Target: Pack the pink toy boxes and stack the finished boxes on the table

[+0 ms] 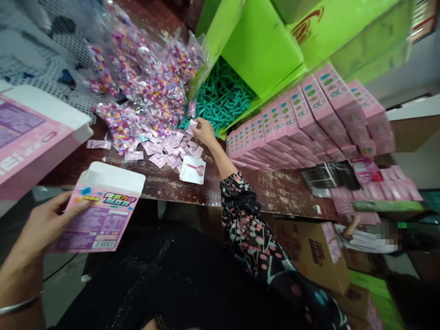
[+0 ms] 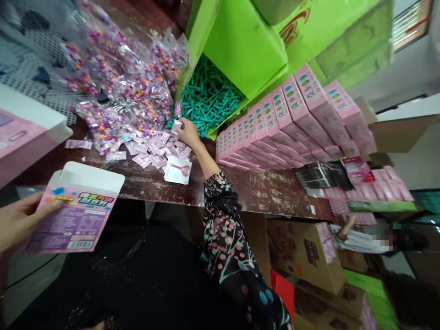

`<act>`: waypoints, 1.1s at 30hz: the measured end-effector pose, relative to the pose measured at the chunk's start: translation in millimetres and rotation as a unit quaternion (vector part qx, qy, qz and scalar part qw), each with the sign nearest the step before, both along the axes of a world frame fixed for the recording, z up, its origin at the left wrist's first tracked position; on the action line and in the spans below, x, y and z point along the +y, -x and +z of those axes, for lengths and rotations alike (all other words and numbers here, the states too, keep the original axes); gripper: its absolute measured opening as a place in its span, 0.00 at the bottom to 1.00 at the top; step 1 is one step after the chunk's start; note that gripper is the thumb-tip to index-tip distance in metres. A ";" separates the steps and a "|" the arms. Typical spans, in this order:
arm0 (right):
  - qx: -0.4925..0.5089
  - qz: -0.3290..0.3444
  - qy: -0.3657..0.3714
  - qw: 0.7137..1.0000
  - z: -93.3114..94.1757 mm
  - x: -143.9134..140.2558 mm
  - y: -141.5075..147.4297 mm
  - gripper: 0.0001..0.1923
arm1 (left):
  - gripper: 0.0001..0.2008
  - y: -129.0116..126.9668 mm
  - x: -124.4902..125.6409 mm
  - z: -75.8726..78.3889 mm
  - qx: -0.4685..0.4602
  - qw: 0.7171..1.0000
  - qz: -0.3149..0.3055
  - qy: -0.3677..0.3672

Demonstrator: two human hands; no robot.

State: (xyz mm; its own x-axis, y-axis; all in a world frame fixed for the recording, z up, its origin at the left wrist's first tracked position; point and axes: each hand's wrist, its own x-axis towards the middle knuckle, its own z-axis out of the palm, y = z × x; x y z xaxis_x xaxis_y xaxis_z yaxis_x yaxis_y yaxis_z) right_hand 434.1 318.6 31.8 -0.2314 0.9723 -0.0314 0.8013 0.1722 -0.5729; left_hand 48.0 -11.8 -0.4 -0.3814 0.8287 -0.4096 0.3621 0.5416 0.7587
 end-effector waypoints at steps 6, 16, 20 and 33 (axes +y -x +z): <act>0.033 -0.174 0.099 0.979 -11.1 48.0 -17.7 0.09 | 0.28 -11.1 16.2 1.5 -0.025 1.000 -0.003 -0.009; 0.051 -0.214 0.108 0.970 -21.2 54.0 3.6 0.20 | 0.28 -11.5 10.5 -10.9 -0.046 0.998 -0.009 -0.029; 0.054 -0.226 0.057 0.971 17.2 30.5 -33.4 0.13 | 0.32 -6.6 6.9 -6.8 -0.047 0.998 -0.022 -0.024; 0.202 0.189 0.179 0.944 57.0 -139.4 71.5 0.26 | 0.37 -41.5 35.1 2.5 -0.144 0.980 -0.068 -0.117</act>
State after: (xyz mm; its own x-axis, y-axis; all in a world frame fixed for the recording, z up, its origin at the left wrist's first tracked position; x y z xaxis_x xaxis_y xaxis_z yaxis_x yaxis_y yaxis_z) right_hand 362.6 179.3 88.8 -0.6234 0.7614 -0.1781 0.4256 0.1393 -0.8941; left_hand 89.5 23.4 2.1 -0.1565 0.9480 -0.2770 0.1714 0.3023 0.9377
